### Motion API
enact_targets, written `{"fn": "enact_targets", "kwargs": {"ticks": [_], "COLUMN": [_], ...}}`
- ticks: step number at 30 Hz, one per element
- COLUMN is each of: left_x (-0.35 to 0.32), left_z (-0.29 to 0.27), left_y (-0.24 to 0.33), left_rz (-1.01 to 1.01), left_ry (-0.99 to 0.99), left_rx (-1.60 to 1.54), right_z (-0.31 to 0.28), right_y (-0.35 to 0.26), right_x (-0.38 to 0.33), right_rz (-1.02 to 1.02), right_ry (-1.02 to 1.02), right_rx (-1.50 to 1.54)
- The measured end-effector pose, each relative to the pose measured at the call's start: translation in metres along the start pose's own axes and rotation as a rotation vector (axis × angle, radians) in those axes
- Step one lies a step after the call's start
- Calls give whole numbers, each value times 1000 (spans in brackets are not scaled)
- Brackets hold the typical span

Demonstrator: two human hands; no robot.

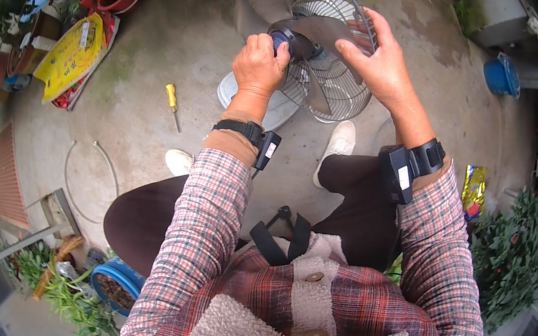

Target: The person assembles a small electric fan by attaching the front grille, inserting the fan blade, and securing the motor housing to the base. They use a screwdriver to tighten screws on the base and neck, then test the fan by turning it on.

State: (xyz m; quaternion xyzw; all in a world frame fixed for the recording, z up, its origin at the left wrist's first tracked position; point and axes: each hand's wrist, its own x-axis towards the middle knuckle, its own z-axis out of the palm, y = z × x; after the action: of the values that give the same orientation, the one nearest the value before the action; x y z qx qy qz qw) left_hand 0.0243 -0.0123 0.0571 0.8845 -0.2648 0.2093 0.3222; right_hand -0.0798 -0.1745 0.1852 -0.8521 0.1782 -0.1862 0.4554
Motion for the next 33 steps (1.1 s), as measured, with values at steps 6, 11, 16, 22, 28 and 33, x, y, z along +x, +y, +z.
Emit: {"fn": "enact_targets", "kwargs": {"ticks": [6,11,16,22,28,33], "left_x": [-1,-1,-1,-5,-7,-8], "left_z": [0,-6,-6,-6,-6,-8], "left_y": [1,11,16,11,12,13], "left_rz": [-17,-35,-51,-53,-64,-72], "left_ry": [10,-60,-54,-19,-36,-25], "left_rx": [-21,-5,-29,-37,-44,-26], "right_z": [1,-9,-9,-6,31,48], "right_y": [2,-5,-7,-40,-60,-25], "right_x": [-1,-11,-15,-37,-106,-85], "right_rz": [1,-167,-89,-320,-65,-163], "right_ry": [11,108,108,341,-125,-121], "right_rx": [-29,-190,-152,-343,-96,-451]}}
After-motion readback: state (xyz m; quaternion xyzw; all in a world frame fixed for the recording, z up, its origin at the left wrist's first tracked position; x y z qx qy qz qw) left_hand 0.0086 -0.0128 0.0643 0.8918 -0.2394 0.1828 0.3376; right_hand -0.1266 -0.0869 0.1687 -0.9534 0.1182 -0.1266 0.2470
